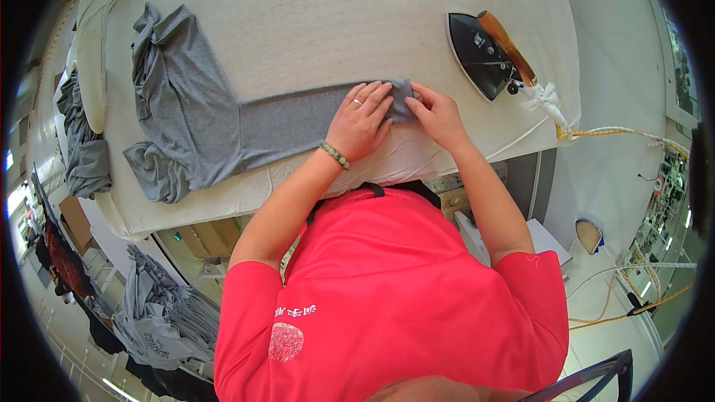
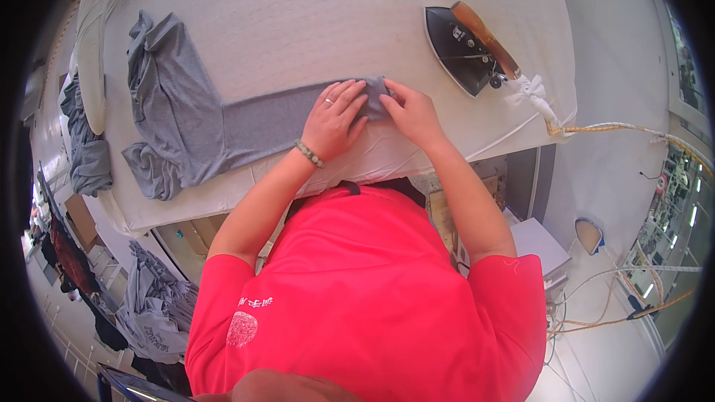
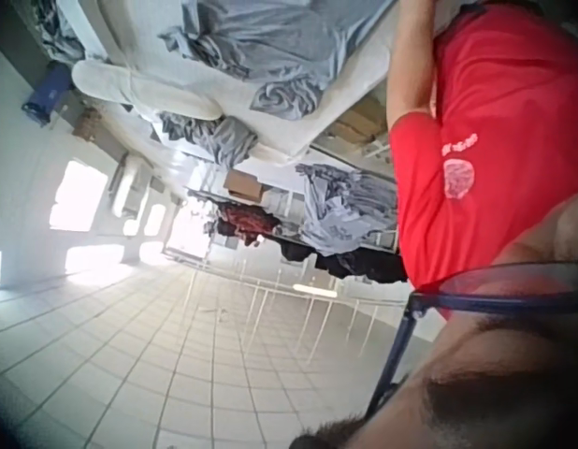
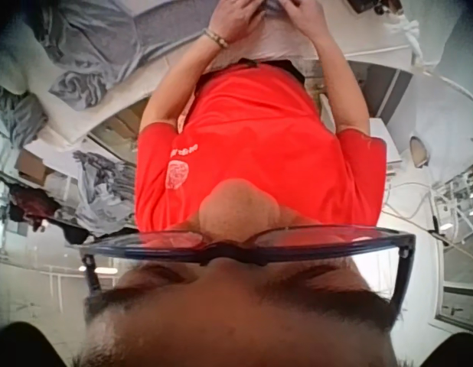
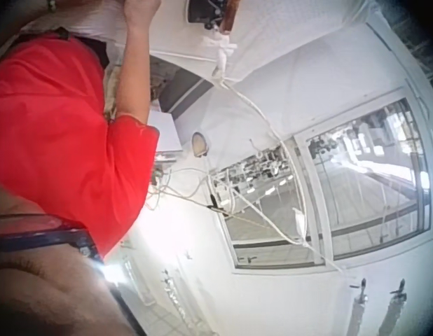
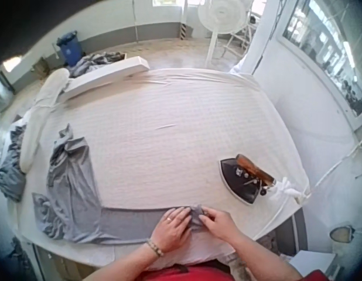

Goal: Ironing and folding a grey hoodie on a pressing table.

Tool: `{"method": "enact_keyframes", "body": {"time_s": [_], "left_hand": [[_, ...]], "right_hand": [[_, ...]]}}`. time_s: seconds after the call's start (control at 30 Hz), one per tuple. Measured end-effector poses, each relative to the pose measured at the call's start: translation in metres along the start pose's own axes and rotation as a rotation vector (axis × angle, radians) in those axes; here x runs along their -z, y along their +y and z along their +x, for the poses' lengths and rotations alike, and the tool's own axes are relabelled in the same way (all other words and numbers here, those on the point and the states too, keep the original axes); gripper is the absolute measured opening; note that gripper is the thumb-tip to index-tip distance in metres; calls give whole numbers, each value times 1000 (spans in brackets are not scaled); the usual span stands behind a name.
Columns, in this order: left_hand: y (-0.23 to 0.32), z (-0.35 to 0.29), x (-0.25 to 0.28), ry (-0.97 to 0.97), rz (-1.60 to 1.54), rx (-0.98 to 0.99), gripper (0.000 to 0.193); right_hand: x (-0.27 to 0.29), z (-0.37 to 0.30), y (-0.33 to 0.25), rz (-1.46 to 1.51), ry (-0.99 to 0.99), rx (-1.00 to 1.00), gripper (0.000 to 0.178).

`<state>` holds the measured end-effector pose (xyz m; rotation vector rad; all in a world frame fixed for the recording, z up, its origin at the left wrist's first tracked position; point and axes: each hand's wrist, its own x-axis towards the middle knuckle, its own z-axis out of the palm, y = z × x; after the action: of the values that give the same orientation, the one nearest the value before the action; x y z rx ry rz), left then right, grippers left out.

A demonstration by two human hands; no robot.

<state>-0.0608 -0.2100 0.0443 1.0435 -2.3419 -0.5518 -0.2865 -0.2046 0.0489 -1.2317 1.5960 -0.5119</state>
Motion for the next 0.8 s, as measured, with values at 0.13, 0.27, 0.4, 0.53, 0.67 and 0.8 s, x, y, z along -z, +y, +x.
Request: {"method": "enact_keyframes", "body": {"time_s": [0.13,0.27,0.4,0.53,0.67,0.8], "left_hand": [[10,3,-11,-8,32,7,50],[20,6,-17,-13,39,29,52],[29,3,-19,22,96,71,55],[33,-1,-20,-27,137,86,57],[23,-26,-9,41,197,245,56],[4,-106,35,158,649,630,55]], "right_hand": [[-3,-7,-3,-98,118,150,38],[-5,-11,-5,-82,220,273,32],[-5,-11,-1,-114,245,310,27],[-3,-12,4,-349,281,516,33],[1,-12,7,-519,266,571,36],[3,-12,8,-548,227,543,40]]}}
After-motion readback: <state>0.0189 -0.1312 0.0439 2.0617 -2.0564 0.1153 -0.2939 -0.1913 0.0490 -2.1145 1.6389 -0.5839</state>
